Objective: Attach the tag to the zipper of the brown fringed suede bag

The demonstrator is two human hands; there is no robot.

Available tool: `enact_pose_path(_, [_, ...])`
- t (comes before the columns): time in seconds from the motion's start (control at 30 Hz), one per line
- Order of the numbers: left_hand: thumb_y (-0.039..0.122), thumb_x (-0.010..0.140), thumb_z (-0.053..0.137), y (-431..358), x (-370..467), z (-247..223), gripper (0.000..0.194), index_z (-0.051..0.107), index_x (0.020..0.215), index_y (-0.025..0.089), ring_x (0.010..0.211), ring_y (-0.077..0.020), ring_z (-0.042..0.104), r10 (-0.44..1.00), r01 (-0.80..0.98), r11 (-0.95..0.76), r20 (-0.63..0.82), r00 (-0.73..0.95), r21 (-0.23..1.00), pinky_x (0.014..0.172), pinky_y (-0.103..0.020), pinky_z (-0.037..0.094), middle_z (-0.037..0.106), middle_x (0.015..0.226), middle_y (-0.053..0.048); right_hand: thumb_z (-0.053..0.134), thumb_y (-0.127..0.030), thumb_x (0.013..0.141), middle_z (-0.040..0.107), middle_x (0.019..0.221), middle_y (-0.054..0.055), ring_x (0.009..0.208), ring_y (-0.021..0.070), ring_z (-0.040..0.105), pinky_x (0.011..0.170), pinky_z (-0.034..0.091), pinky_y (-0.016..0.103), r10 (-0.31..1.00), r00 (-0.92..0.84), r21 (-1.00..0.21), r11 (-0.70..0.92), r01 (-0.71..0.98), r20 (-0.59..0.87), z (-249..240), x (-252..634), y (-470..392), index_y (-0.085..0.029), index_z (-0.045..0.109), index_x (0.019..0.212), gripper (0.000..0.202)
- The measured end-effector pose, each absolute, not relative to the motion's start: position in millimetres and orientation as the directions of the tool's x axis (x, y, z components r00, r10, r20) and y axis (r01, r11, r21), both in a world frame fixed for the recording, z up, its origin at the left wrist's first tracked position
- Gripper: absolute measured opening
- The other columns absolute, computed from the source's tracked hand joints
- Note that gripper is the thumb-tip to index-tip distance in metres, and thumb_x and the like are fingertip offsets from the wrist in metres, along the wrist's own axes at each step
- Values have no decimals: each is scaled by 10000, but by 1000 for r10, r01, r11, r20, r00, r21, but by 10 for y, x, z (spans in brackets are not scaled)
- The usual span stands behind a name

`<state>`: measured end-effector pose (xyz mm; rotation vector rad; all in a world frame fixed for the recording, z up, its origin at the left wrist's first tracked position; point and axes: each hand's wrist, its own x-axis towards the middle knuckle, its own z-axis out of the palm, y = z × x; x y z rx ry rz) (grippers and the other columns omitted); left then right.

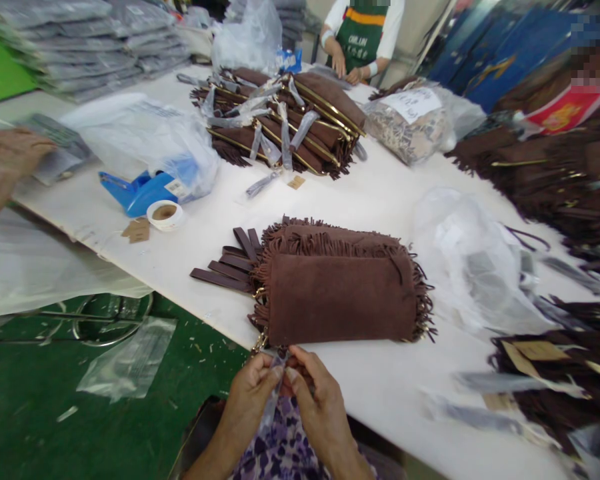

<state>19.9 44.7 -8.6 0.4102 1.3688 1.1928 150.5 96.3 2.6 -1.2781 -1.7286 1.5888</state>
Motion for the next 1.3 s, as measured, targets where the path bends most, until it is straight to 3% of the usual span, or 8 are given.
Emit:
enact_pose_path(0.1, [363,831,618,464,210,-57,224,615,916,155,742,-192,625,831,-385,390,-500,-245,837,716,-273,484,684,803,-35,436,-197,919,616,1023,74,915,173,610,821,516,296,872,-475,-927,76,368,-117,27,1510,960,-214,549,1215,317])
enact_pose_path(0.23, [389,839,601,474,205,-34,304,609,1059,180,901,-227,625,827,-373,380,-491,-274,847,835,-313,483,686,1016,-63,412,-185,935,599,1077,84,1011,182,577,875,494,312,882,-466,-915,132,381,-67,42,1484,963,-220,552,1203,305])
enact_pose_path(0.37, [406,842,591,488,202,-49,312,635,1054,181,937,-239,608,811,-255,396,-466,-353,882,848,-297,460,680,1032,-68,361,-168,945,596,1030,78,942,174,582,803,504,295,878,-475,-919,143,368,-54,30,1470,985,-222,571,1168,311])
enact_pose_path(0.6, [372,895,521,523,217,-15,287,619,1118,221,954,-242,585,855,-33,384,-369,-365,923,861,-294,420,672,1066,-53,360,-140,932,577,889,62,811,178,561,696,477,282,840,-541,-827,325,459,30,80,1489,1062,-214,579,1126,302])
enact_pose_path(0.8, [375,878,553,522,251,10,289,622,1102,206,995,-240,574,842,-198,368,-416,-343,909,876,-279,429,671,1056,-39,391,-140,931,579,877,68,812,195,550,685,453,287,789,-609,-696,481,534,78,146,1486,1111,-190,565,1085,238])
enact_pose_path(1.03, [401,850,597,538,256,-20,289,643,1057,205,935,-218,583,825,-339,352,-460,-328,873,876,-269,439,682,1011,-26,426,-149,930,568,746,44,675,201,505,630,367,331,693,-699,-426,693,581,174,133,1452,1196,-181,574,946,152])
enact_pose_path(1.3, [441,822,631,513,229,-19,377,631,1118,206,1018,-232,581,798,-449,357,-517,-310,819,932,-300,438,672,1090,-48,464,-118,913,565,732,38,684,195,518,659,364,332,694,-692,-428,697,576,199,138,1451,1201,-186,551,932,112])
